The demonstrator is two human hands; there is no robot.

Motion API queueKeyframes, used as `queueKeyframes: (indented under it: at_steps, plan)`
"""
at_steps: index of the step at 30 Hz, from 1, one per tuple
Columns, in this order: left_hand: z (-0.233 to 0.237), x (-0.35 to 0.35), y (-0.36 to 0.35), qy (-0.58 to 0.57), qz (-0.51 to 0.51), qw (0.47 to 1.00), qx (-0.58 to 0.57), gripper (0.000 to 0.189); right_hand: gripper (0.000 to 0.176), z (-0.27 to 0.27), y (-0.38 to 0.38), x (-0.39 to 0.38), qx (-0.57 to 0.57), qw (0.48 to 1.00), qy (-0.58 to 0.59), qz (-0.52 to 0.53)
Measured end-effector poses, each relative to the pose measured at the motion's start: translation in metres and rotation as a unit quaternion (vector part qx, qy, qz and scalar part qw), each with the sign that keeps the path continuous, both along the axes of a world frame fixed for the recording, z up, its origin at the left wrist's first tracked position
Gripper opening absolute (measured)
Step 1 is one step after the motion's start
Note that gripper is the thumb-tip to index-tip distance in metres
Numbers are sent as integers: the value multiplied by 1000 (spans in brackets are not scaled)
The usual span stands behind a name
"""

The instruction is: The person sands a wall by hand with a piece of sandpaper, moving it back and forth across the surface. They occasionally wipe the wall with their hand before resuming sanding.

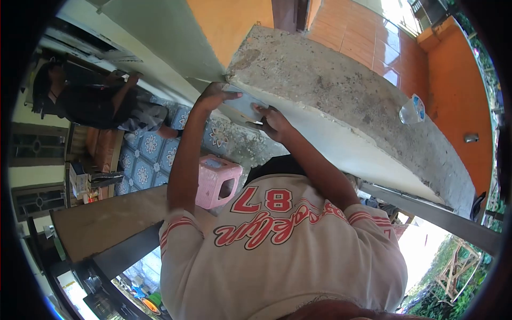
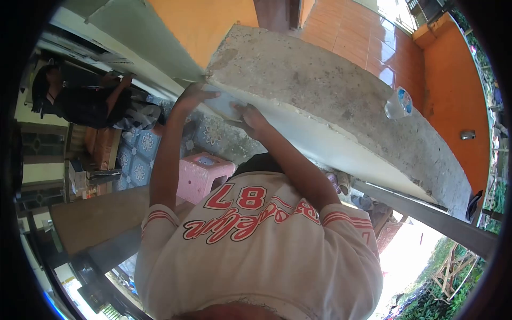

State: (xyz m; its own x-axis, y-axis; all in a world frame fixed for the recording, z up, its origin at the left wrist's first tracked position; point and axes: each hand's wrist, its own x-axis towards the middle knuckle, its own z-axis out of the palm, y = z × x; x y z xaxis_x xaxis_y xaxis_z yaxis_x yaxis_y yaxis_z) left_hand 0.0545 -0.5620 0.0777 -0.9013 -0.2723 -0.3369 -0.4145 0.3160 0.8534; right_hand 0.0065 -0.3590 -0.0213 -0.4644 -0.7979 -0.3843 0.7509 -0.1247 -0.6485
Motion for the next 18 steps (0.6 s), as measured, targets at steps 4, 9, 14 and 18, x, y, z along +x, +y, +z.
queueKeyframes:
  at_steps: [4, 9, 14, 18]
  plan:
    - [21, -2, 21, 16, -5, 976, -219, 47, 52, 5, 3, 3, -136, 986, -92, 15]
    - [34, -8, 89, 41, -76, 937, -338, 48, 55, 14, 63, -2, -166, 978, -124, 22]
    - [28, -23, 198, 54, -149, 899, -407, 45, 58, 7, 171, -5, -182, 978, -100, -22]
    - [17, -33, 313, 64, -198, 895, -394, 49, 54, -3, 286, -3, -146, 981, -75, -101]
